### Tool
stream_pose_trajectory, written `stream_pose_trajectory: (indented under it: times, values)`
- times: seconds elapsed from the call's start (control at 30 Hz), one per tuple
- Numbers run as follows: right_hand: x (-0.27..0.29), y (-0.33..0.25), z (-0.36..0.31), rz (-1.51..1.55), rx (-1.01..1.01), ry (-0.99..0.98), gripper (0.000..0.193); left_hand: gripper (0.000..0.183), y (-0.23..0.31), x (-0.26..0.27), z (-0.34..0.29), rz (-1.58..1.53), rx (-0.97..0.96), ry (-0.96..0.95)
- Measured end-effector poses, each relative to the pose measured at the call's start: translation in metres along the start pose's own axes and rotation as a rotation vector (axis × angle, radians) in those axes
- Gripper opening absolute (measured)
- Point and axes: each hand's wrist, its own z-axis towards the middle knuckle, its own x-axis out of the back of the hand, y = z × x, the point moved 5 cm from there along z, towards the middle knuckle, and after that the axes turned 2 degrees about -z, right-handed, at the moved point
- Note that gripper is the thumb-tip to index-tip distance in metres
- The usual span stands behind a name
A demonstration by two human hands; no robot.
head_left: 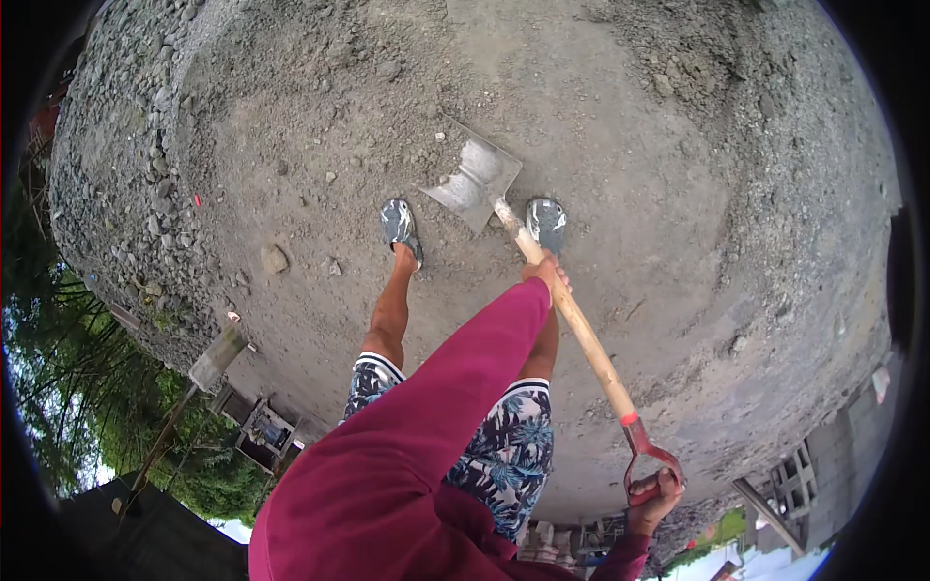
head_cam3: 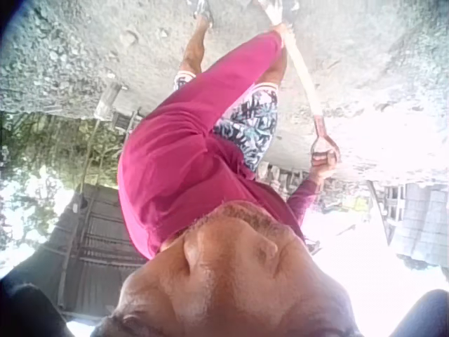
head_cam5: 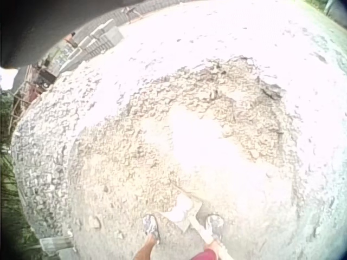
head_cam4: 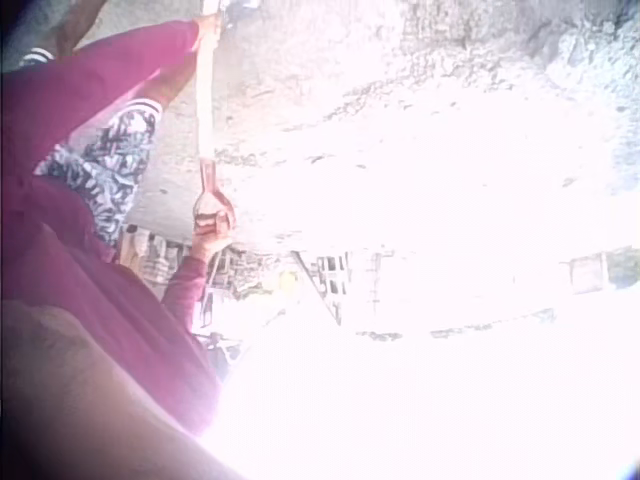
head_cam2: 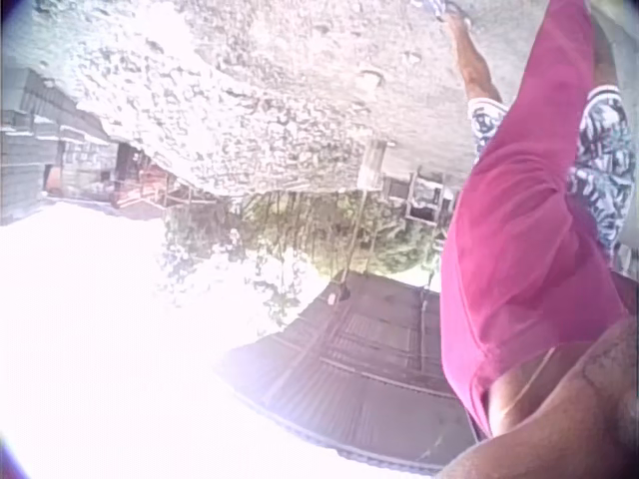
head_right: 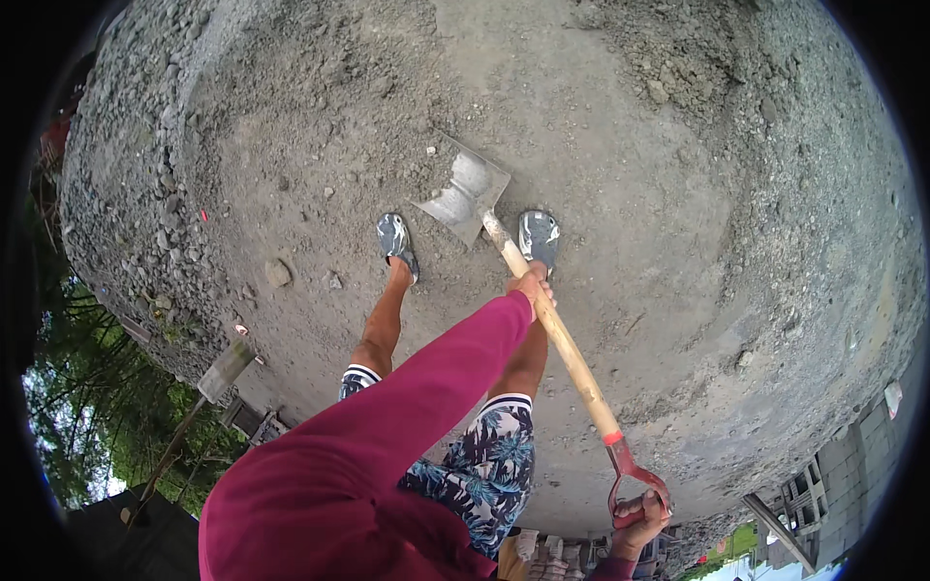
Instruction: The person shovels sand and gravel from a large pile into a smaller adjacent area, using a shovel to repeatedly dig, lift, and deposit the material. The person digs into the base of the pile and moves the contents to the ground next to it.
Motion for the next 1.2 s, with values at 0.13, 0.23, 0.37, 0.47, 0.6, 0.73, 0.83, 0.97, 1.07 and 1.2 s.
stream_pose_trajectory:
  times: [0.13, 0.23, 0.37, 0.47, 0.6, 0.73, 0.83, 0.97, 1.07, 1.2]
  values:
    - [-0.084, 0.04, -0.01, 0.173, -0.24, -0.071, 0.02, 0.018, 0.105, 0.028, 0.006, 0.111, -0.165, 0.081]
    - [-0.177, 0.041, -0.033, 0.251, -0.185, -0.293, 0.02, 0.017, 0.245, 0.051, 0.03, 0.247, -0.404, 0.159]
    - [-0.265, 0.016, -0.08, 0.291, -0.237, -0.281, 0.018, 0.023, 0.371, 0.059, -0.029, 0.404, -0.49, 0.148]
    - [-0.237, -0.004, -0.072, 0.308, -0.165, -0.231, 0.017, 0.025, 0.346, 0.041, -0.037, 0.33, -0.464, 0.097]
    - [-0.132, -0.022, -0.062, 0.195, -0.031, -0.115, 0.019, 0.023, 0.195, 0.0, -0.018, 0.147, -0.244, -0.018]
    - [-0.116, -0.056, -0.083, 0.121, -0.047, -0.083, 0.021, 0.018, 0.122, -0.022, -0.037, 0.115, -0.067, -0.052]
    - [-0.207, -0.049, -0.105, 0.051, -0.069, -0.107, 0.018, 0.016, 0.218, -0.007, -0.002, 0.186, -0.13, -0.05]
    - [-0.377, 0.0, -0.128, 0.314, -0.273, -0.048, 0.021, 0.016, 0.421, 0.025, 0.05, 0.297, -0.247, -0.099]
    - [-0.415, 0.027, -0.137, 0.353, -0.337, 0.003, 0.028, 0.017, 0.474, 0.032, 0.045, 0.336, -0.283, -0.073]
    - [-0.458, 0.037, -0.166, 0.411, -0.381, -0.077, 0.033, 0.021, 0.515, 0.059, 0.058, 0.343, -0.326, -0.046]
